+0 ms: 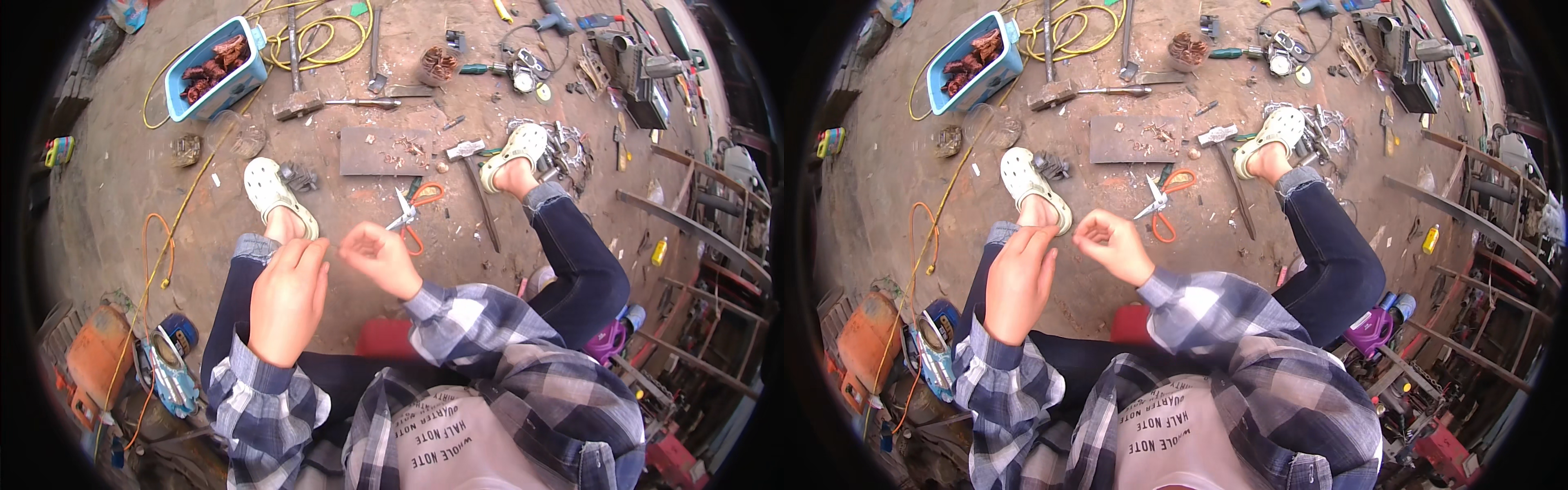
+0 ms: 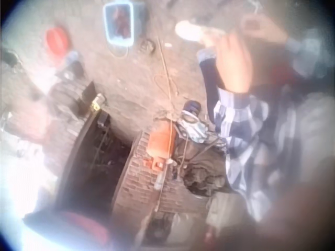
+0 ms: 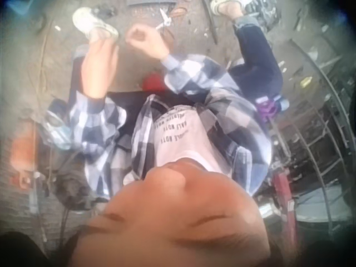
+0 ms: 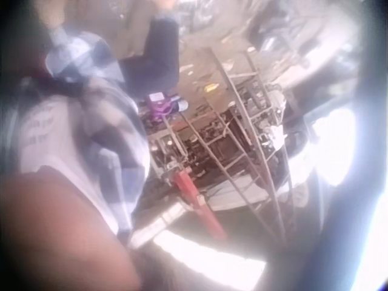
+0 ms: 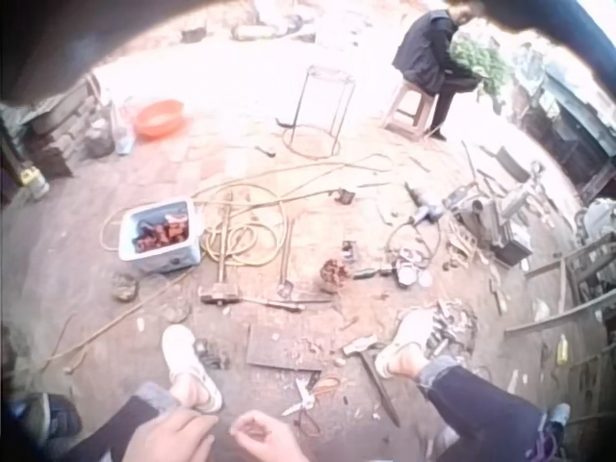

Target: The person sits on a low stool and uses orange-handled shears to trim small metal pieces. They also use a green-handled screwdriver to adjust or position the pieces on a metal plate. Trimmed pieces are placed on the plate.

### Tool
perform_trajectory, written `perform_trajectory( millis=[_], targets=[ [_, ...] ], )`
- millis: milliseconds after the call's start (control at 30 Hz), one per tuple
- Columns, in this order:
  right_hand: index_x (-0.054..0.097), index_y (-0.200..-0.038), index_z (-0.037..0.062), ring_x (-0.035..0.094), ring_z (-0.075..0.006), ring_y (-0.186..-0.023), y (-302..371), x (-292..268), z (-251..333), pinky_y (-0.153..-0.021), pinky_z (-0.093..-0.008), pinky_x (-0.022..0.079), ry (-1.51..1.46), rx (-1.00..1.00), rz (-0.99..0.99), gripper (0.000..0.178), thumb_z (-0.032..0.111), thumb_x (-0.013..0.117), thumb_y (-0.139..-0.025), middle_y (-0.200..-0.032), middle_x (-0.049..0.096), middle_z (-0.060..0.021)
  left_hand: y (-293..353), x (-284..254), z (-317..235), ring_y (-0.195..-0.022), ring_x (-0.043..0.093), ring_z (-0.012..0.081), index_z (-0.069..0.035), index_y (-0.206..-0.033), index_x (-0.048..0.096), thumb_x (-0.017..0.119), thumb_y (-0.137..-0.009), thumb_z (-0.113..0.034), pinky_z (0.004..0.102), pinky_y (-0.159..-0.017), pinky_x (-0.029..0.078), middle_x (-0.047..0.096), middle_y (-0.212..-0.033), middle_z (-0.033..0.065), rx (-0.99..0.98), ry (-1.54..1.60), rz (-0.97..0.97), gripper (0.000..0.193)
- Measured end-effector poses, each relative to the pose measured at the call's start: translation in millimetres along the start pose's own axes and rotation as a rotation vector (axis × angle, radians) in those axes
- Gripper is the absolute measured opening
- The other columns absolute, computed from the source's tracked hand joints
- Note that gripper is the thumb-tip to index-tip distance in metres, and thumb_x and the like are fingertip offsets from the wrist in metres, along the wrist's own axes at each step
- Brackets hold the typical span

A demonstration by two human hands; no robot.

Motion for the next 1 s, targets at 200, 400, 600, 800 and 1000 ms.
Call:
perform_trajectory(
  millis=[200,400,600,800,1000],
  targets=[
    [0.06,-0.09,-0.0007,0.061,-0.01,-0.072,32.1,28.1,49.9,-0.068,-0.025,0.05,0.314,-0.23,0.063,0.013,0.001,0.067,-0.08,-0.08,0.063,-0.0043,14.7,19.4,10.5,-0.075,0.059,0.0351,-0.002,-0.088,0.058,0.06,-0.082,-0.004,0.0406,-0.064,0.047,0.058,-0.081,0.015,-0.05,0.02,0.117,0.007],
    [0.059,-0.094,0.0004,0.064,-0.0121,-0.079,37.7,7.9,41.0,-0.073,-0.0256,0.051,0.159,-0.23,-0.014,0.014,0.003,0.066,-0.082,-0.088,0.065,-0.0054,13.3,27.0,9.2,-0.074,0.06,0.0341,-0.002,-0.085,0.06,0.062,-0.078,-0.002,0.0397,-0.063,0.048,0.06,-0.081,0.0154,0.005,0.118,0.083,0.007],
    [0.053,-0.106,0.0012,0.062,-0.0241,-0.095,4.0,-75.3,-59.0,-0.085,-0.033,0.048,0.461,-0.067,-0.331,0.033,0.011,0.07,-0.08,-0.101,0.063,-0.0139,-0.5,-8.4,16.7,-0.068,0.062,0.0244,0.0,-0.086,0.063,0.064,-0.078,0.001,0.0313,-0.062,0.048,0.063,-0.079,0.0124,-0.093,0.026,-0.193,0.008],
    [0.032,-0.137,-0.0001,0.026,-0.0334,-0.137,11.3,-152.5,-150.9,-0.113,-0.0441,0.02,1.447,0.142,-0.253,0.1,0.028,0.085,-0.057,-0.143,0.032,-0.021,5.6,-23.3,21.0,-0.065,0.06,0.0174,0.001,-0.09,0.063,0.062,-0.081,0.002,0.0271,-0.059,0.047,0.062,-0.079,0.0097,-0.14,0.075,-0.273,0.009],
    [0.032,-0.136,-0.0047,0.028,-0.0305,-0.136,-18.9,-171.6,-140.1,-0.114,-0.0423,0.019,1.672,0.068,-0.104,0.1,0.03,0.083,-0.058,-0.141,0.035,-0.0191,1.0,-18.5,19.4,-0.064,0.06,0.019,0.0,-0.091,0.063,0.064,-0.079,0.001,0.0281,-0.059,0.048,0.062,-0.078,0.0105,-0.119,0.067,-0.245,0.012]
  ],
)
Point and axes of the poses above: each hand's wrist, its own y-axis away from the middle knuckle, its own x-axis out of the palm, z = x × y, the point moved 8 cm from there along -y, towards the middle knuckle
